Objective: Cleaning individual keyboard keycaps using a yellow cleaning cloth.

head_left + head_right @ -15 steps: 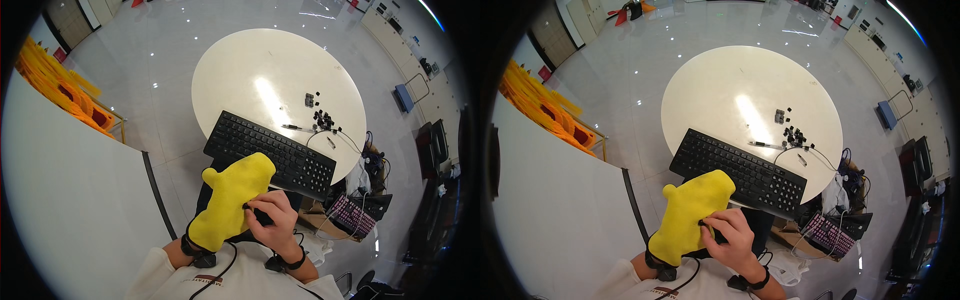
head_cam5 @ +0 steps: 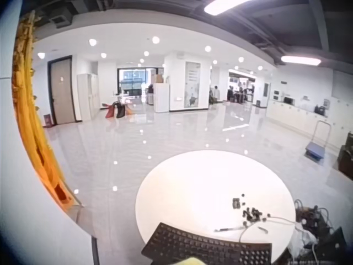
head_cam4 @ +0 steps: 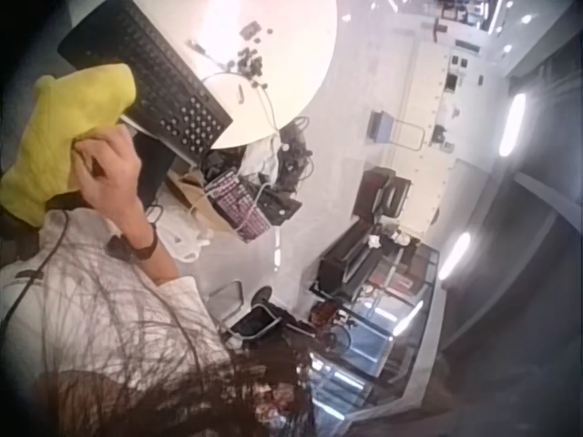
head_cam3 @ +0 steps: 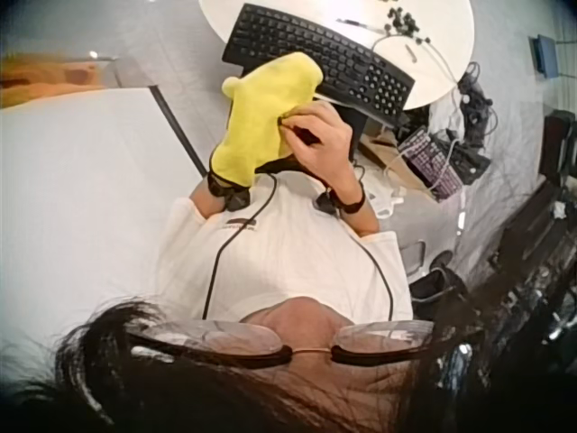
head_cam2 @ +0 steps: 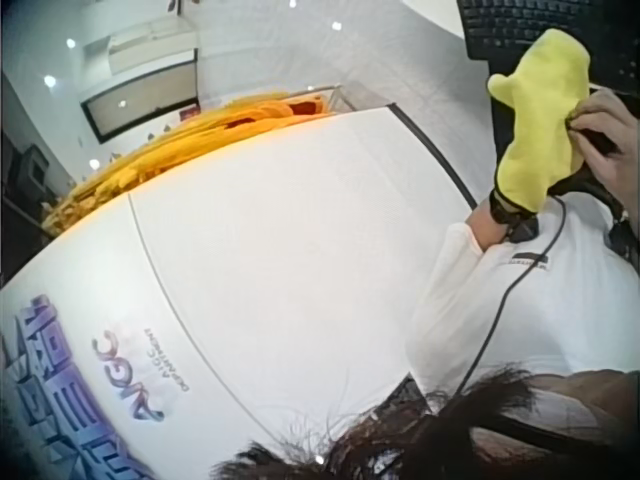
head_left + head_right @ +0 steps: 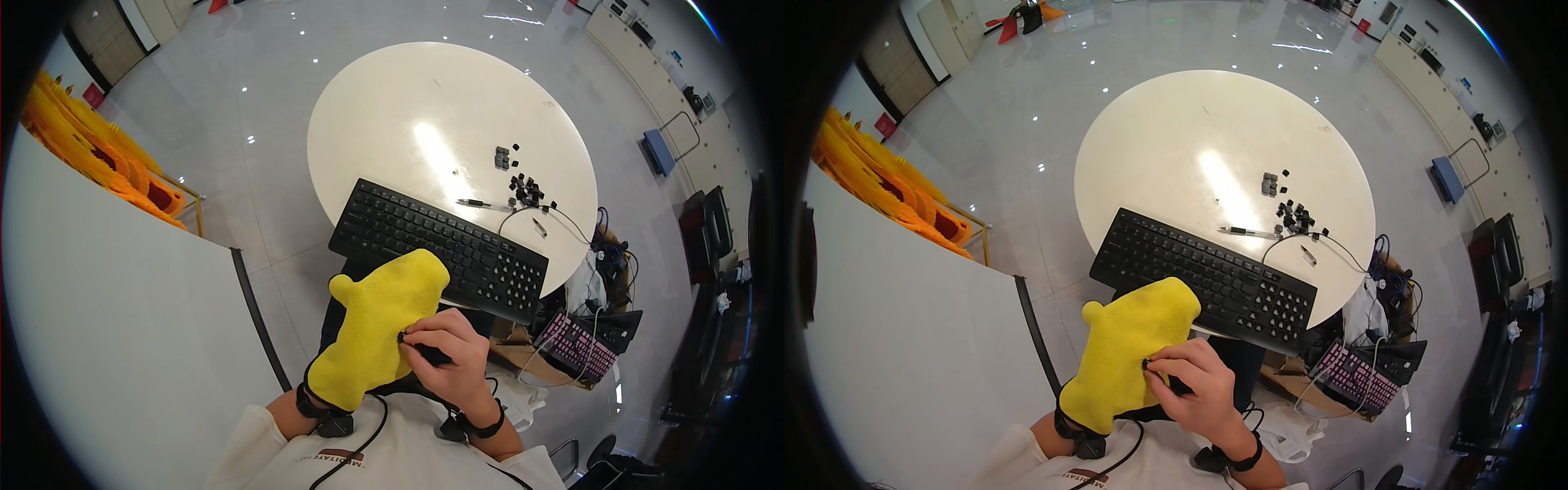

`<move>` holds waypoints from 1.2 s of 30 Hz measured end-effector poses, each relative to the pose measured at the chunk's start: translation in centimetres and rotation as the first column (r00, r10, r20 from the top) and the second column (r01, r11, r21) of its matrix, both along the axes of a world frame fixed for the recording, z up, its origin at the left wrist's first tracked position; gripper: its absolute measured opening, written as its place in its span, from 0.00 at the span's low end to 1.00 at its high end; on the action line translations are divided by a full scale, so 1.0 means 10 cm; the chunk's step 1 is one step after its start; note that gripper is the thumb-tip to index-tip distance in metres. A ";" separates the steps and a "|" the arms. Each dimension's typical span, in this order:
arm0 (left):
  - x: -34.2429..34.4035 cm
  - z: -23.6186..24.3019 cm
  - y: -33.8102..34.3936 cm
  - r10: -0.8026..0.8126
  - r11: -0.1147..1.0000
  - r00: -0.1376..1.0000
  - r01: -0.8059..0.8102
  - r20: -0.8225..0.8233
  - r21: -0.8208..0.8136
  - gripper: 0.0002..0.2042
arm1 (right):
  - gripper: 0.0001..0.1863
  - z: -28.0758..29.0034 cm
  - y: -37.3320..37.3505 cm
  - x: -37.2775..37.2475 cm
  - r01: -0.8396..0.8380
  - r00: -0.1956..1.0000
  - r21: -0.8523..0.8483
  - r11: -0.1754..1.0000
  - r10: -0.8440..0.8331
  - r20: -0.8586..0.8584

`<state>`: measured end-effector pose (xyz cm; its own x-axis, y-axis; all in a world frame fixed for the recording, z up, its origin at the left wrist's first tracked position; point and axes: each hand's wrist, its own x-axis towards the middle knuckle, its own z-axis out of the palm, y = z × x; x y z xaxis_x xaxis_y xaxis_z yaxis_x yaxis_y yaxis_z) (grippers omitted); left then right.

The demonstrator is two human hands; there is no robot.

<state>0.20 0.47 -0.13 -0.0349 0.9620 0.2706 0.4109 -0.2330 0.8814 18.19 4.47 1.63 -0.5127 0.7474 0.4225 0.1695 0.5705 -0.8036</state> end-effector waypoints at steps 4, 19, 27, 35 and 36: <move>-0.03 0.05 0.04 -0.009 0.996 0.994 0.019 -0.105 0.087 0.30 | 0.12 0.00 -0.01 0.04 -0.015 1.000 -0.034 0.999 0.015 -0.001; -0.14 0.55 0.06 0.081 0.996 0.877 -0.088 -0.473 0.008 0.27 | 0.10 0.06 1.43 1.14 0.286 0.933 0.200 0.937 -0.320 0.165; -0.13 0.45 0.04 0.167 0.986 0.868 -0.149 -0.468 0.075 0.28 | 0.10 -0.48 1.91 1.29 0.103 0.928 0.195 0.975 -0.165 0.333; -0.16 0.46 0.05 0.178 0.984 0.849 -0.168 -0.498 0.065 0.28 | 0.10 -0.53 1.96 1.27 0.077 0.924 0.201 0.977 -0.146 0.355; -0.16 0.45 0.06 0.177 0.984 0.849 -0.167 -0.497 0.066 0.28 | 0.10 -0.52 1.96 1.27 0.078 0.923 0.202 0.976 -0.147 0.355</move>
